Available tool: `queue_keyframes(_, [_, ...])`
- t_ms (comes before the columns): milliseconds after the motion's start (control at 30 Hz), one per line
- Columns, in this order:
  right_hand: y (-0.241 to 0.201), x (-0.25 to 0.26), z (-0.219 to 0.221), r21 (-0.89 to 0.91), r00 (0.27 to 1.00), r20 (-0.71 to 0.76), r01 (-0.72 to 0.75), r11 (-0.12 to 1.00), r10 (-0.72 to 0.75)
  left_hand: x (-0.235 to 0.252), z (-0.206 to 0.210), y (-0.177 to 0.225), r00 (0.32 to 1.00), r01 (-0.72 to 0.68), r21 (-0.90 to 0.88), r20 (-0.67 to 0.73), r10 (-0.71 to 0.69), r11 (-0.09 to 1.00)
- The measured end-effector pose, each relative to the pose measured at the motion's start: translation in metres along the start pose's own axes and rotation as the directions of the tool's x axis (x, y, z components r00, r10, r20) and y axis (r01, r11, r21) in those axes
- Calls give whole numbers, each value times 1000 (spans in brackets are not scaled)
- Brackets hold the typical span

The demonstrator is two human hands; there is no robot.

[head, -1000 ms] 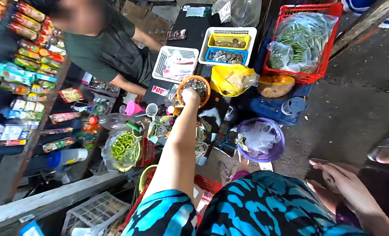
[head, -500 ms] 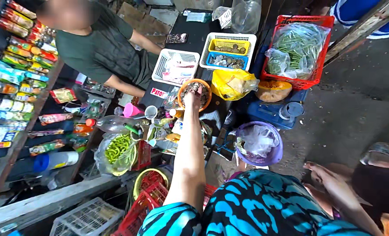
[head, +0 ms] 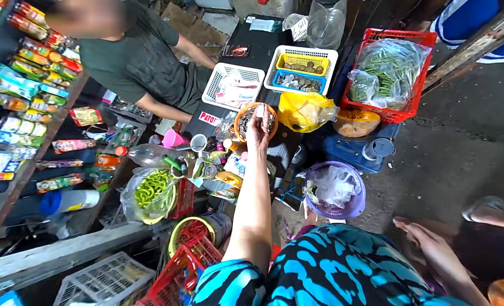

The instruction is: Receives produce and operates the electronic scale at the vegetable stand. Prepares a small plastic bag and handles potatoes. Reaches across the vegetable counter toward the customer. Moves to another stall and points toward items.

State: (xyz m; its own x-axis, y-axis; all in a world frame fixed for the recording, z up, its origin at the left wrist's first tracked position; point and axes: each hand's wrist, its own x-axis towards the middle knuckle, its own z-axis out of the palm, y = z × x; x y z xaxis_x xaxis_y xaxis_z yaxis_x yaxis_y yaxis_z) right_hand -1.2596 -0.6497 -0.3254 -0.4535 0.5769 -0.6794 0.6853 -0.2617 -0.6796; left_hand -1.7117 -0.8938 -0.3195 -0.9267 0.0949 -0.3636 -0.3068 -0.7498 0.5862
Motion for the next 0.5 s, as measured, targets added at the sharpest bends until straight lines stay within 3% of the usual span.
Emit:
queue_keyframes(100, [0,-1,2,0,1000,13,-7,1000,7,-2,4,0,999,-11,51,-32,13,999])
queue_keyframes(233, [12,5,-2,-101,999,32,37,994,-34,-6,3,0,998,-3,100,59,-3,995])
queue_keyframes(400, [18,6,-3,-106,999,33,35,994,-31,-7,8,-1,999,-3,48,-44,5,999])
queue_keyframes(500, [19,6,-3,-95,999,32,42,995,-39,-5,5,-3,1000,3,61,-31,-1,998])
